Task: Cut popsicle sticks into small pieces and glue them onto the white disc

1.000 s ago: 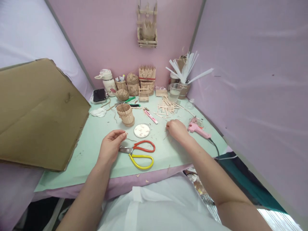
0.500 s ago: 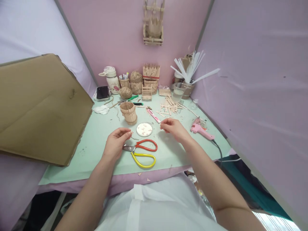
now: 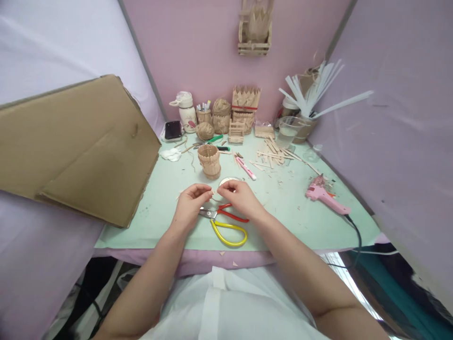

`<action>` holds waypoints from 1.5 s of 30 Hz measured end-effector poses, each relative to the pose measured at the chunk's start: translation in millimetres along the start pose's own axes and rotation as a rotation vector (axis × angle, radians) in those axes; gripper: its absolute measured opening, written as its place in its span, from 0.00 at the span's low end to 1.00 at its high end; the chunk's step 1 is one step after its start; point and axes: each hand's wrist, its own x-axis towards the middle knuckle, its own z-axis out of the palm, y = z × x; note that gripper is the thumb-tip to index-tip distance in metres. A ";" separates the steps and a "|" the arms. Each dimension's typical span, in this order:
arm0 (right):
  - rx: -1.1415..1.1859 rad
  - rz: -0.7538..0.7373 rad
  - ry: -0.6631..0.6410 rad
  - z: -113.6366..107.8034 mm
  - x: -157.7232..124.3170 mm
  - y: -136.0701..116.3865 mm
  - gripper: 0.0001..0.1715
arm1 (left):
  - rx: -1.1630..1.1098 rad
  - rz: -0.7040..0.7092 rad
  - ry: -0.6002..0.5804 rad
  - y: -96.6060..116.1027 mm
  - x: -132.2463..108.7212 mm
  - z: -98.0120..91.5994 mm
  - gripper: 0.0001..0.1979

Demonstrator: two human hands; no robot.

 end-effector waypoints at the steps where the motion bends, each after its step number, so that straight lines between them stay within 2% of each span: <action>1: -0.011 -0.004 0.001 0.9 0.0 0.1 0.12 | 0.000 0.001 0.005 -0.4 0.2 -0.2 0.09; 29: -0.076 -0.013 0.007 3.2 -1.6 1.1 0.12 | 0.052 0.021 0.003 -4.1 0.4 0.5 0.07; 45: -0.069 -0.003 0.067 8.8 -3.7 0.0 0.11 | 0.047 -0.051 0.044 -4.2 1.1 2.1 0.08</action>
